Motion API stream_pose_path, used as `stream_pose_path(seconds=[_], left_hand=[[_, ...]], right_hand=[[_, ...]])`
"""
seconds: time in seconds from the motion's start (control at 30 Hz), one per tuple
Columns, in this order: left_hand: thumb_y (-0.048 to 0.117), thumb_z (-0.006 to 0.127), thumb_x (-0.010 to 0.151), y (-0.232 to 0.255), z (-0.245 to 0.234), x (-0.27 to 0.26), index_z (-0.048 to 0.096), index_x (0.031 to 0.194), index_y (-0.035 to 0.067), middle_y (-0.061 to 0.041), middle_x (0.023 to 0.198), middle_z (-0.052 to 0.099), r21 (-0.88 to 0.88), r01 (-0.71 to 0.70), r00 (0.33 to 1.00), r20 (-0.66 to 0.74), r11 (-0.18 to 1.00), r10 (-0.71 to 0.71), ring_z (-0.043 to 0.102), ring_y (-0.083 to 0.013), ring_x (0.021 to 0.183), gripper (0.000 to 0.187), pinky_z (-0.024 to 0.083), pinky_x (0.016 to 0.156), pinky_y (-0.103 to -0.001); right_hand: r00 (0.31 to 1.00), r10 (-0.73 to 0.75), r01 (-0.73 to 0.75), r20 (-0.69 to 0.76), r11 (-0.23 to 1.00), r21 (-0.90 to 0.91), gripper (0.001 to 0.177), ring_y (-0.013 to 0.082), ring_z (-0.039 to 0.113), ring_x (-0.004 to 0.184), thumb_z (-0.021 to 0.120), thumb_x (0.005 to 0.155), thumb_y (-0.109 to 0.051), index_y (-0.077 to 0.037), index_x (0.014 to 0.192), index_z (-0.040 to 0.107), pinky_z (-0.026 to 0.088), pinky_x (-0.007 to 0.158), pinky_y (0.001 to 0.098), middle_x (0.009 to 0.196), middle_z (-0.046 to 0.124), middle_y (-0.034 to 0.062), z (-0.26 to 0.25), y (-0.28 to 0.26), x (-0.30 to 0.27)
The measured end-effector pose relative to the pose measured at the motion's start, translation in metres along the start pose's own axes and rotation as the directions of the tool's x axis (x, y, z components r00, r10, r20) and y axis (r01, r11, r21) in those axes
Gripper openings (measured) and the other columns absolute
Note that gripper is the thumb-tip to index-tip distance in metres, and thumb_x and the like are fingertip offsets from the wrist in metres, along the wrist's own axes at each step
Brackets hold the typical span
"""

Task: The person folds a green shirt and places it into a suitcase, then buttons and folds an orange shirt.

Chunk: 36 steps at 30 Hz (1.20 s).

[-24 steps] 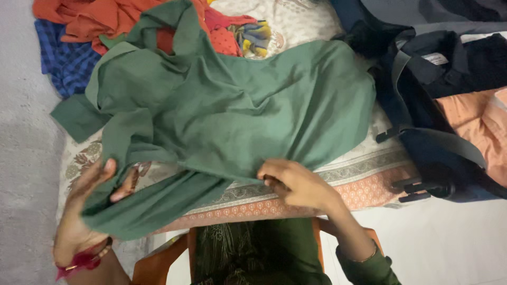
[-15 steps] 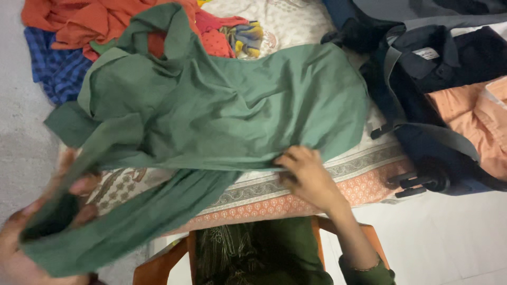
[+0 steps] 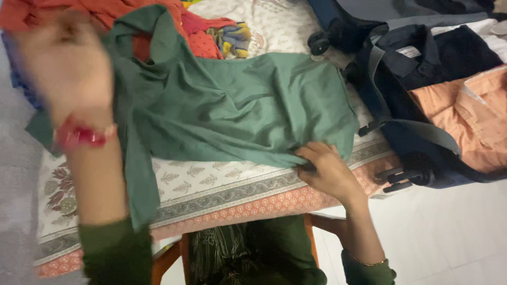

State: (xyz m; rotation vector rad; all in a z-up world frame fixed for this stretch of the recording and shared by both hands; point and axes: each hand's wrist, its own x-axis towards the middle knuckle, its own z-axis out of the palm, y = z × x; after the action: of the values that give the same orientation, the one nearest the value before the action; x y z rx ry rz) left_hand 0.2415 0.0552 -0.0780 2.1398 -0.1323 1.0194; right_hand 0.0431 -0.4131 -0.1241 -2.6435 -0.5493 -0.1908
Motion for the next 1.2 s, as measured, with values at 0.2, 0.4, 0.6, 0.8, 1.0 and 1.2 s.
stream_pose_path(seconds=[0.2,0.4,0.6,0.8,1.0,1.2], left_hand=[[0.029,0.072,0.103,0.037,0.054,-0.022,0.053,0.138,-0.001,-0.024,0.125,0.064,-0.370,0.322,0.792,0.610,0.872,-0.033,0.068,-0.0315,0.111,0.050,0.056,0.094,-0.044],[0.043,0.065,0.097,0.137,0.038,-0.146,0.064,0.134,0.006,-0.017,0.123,0.067,-0.173,-0.489,0.702,0.503,0.855,0.503,0.063,-0.0330,0.117,0.052,0.051,0.100,-0.046],[0.046,0.071,0.089,0.118,0.050,-0.156,0.067,0.121,0.009,-0.014,0.117,0.068,-0.232,-0.452,0.555,0.683,0.861,0.475,0.062,-0.0306,0.115,0.049,0.050,0.102,-0.044],[0.035,0.073,0.086,0.126,0.010,-0.158,0.070,0.120,0.011,-0.012,0.120,0.068,-0.185,-0.559,0.585,0.602,0.808,0.543,0.062,-0.0310,0.116,0.042,0.051,0.098,-0.043],[0.026,0.078,0.083,0.128,-0.003,-0.150,0.066,0.108,0.010,-0.005,0.116,0.064,-0.229,-0.670,0.456,0.623,0.706,0.635,0.060,-0.0256,0.115,0.032,0.054,0.097,-0.040],[0.026,0.077,0.080,0.131,-0.008,-0.171,0.067,0.105,0.011,-0.004,0.112,0.060,-0.396,-0.662,0.391,0.542,0.637,0.744,0.060,-0.0201,0.107,0.031,0.055,0.086,-0.035]], right_hand=[[0.944,0.086,-0.127,-0.318,0.986,-0.111,0.049,0.0341,0.054,0.112,0.071,0.070,-0.007,-0.007,0.118,0.067,0.039,0.098,0.0478,0.119,0.063,0.0128,-0.001,0.002,-0.015],[0.820,0.135,-0.281,-0.557,0.942,-0.184,0.046,0.0344,0.051,0.121,0.063,0.075,0.002,-0.007,0.121,0.067,0.038,0.104,0.0477,0.125,0.060,0.0133,0.016,0.009,-0.017],[0.808,0.186,-0.345,-0.559,0.918,-0.194,0.029,0.0357,0.054,0.115,0.068,0.080,0.000,-0.005,0.108,0.069,0.040,0.097,0.0476,0.118,0.063,0.0122,0.010,0.030,-0.013],[0.684,0.230,-0.308,-0.693,0.951,0.011,0.023,0.0346,0.061,0.106,0.057,0.089,0.010,0.000,0.108,0.063,0.049,0.095,0.0445,0.114,0.064,0.0150,0.001,0.036,-0.026],[0.700,0.060,0.251,-0.712,0.912,0.323,0.020,0.0283,0.056,0.104,0.039,0.079,0.018,0.001,0.081,0.048,0.045,0.095,0.0456,0.097,0.063,0.0176,-0.016,0.059,-0.035],[0.828,0.177,0.210,-0.532,0.782,0.587,0.027,0.0145,0.052,0.076,0.030,0.079,0.014,-0.001,0.084,0.051,0.048,0.075,0.0311,0.082,0.054,0.0041,-0.001,0.098,-0.076]])
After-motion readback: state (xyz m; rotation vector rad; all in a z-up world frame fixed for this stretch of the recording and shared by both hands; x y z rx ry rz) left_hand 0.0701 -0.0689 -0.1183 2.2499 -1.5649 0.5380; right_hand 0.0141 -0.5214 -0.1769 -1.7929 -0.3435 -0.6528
